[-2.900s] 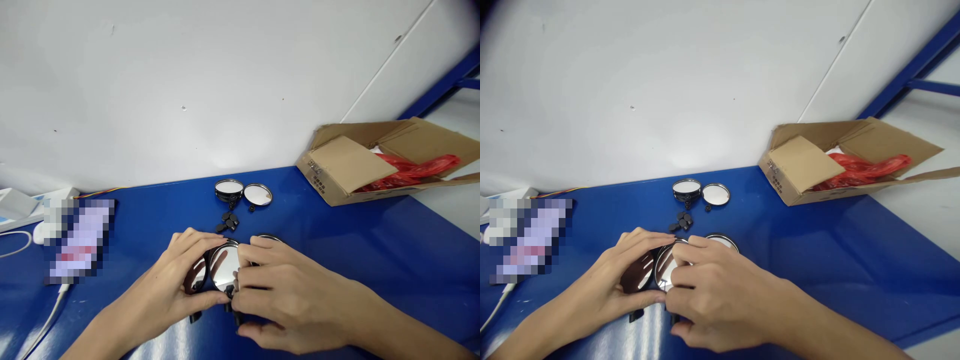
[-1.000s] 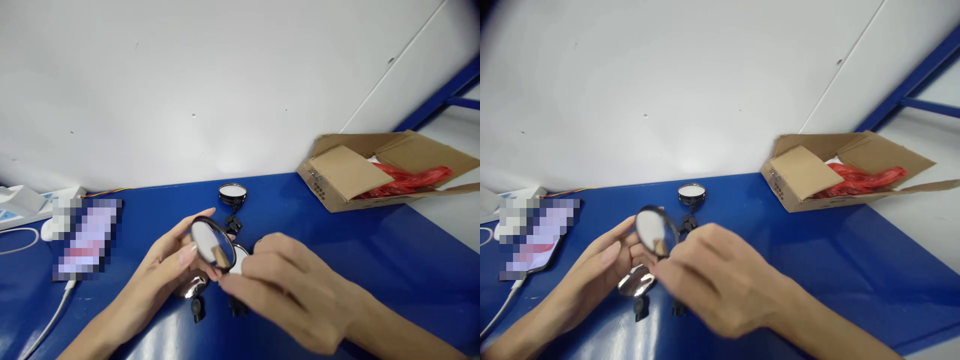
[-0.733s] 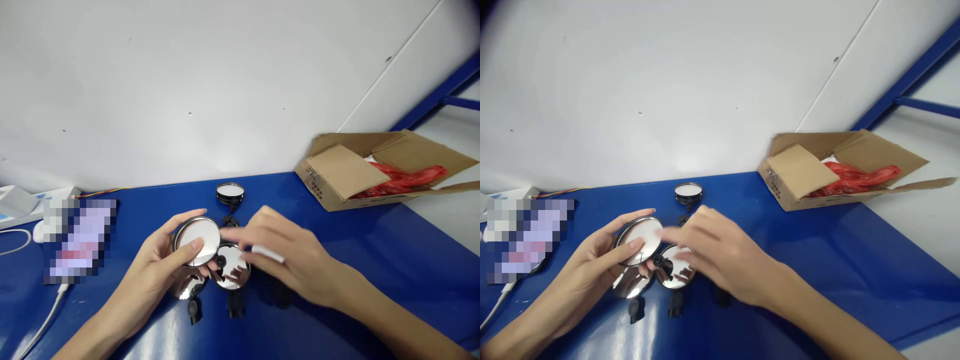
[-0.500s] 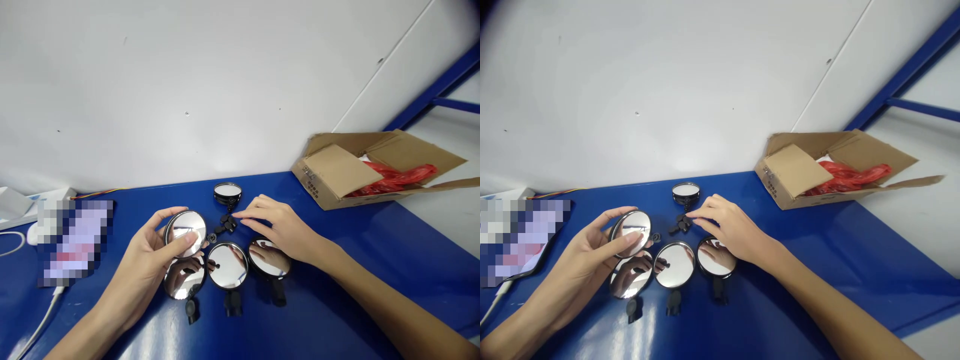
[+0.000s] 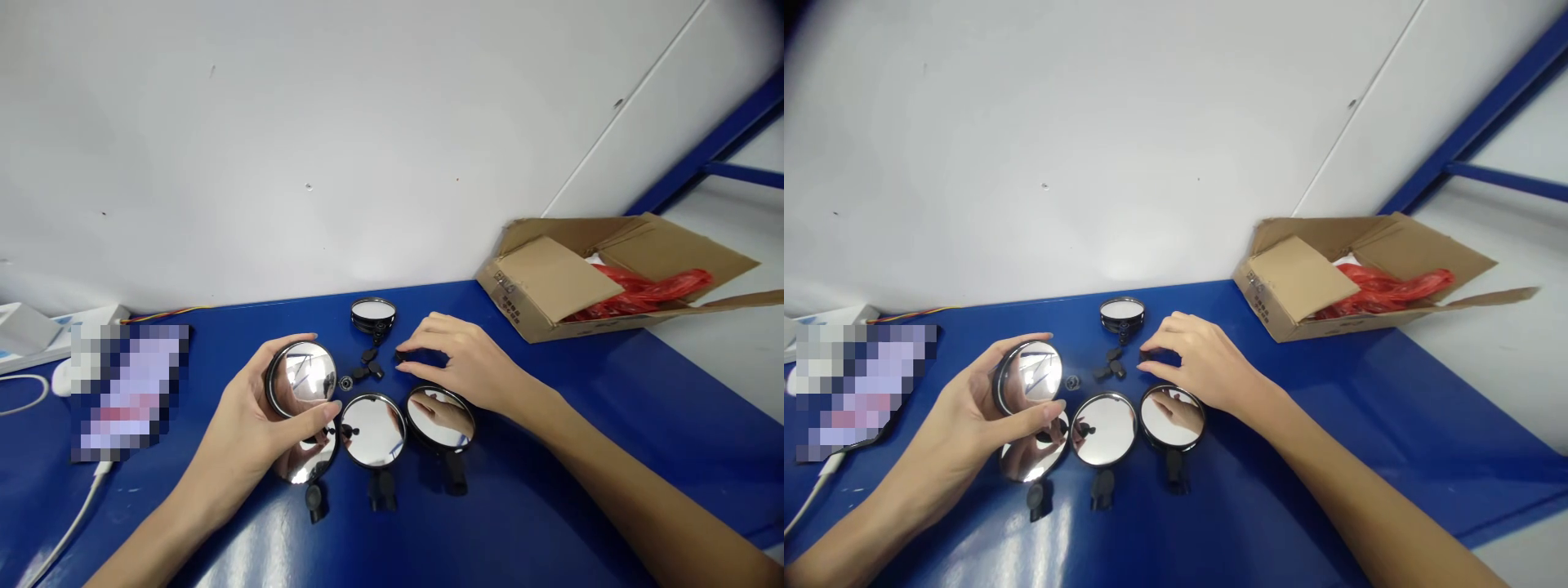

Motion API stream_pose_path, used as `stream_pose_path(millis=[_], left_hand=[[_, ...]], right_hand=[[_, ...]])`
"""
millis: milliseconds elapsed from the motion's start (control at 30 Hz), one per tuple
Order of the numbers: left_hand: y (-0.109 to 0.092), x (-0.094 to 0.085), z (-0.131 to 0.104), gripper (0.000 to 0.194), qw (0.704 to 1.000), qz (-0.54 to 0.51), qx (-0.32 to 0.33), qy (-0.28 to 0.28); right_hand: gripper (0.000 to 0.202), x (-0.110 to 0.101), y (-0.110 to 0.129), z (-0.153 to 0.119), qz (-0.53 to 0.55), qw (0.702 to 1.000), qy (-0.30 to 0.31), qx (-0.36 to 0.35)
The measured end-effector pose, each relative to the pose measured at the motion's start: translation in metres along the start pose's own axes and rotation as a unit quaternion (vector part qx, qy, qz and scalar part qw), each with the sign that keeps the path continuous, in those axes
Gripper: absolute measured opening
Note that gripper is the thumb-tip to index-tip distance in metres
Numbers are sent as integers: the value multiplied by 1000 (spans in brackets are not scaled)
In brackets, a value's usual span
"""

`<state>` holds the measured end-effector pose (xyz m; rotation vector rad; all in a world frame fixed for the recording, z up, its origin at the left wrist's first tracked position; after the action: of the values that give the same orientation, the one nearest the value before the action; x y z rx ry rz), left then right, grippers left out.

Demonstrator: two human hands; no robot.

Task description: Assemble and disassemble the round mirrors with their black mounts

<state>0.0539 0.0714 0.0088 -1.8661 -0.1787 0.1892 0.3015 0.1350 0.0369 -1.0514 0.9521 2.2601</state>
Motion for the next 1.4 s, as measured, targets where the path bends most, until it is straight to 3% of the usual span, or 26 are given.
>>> stream_pose_path(millis=[267,367,467,567,867,1067,1400], left_hand=[[-13,1,-9,79,992,60,105,-26],[-16,4,-17,73,990,57,125,-31],[-23,6,-26,66,984,56,162,-44],[-27,4,-32,61,976,77,193,-64],[-29,2,-31,61,975,74,190,-83],[-32,2,-30,59,973,78,196,-93],[-27,7,-34,57,975,64,196,-80]], right_hand=[[10,-5,-2,2,4,998,-34,53],[14,-16,22,2,77,995,-51,50],[17,-24,62,-1,187,980,-62,-4],[20,-30,81,-6,232,969,-83,-29],[22,-25,92,-11,186,972,-98,-101],[25,-28,91,-11,199,970,-119,-68],[26,-25,99,-17,183,965,-154,-104]])
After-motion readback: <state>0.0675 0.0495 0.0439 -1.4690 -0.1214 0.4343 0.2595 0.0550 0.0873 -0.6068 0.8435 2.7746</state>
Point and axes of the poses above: each hand's wrist, its own z-axis towards the middle knuckle, its own x-axis out of the palm, y = z × x, the point moved 10 cm from there along z, towards the middle knuckle, and after that the axes turned 14 degrees about -y, right-handed, at the moved point
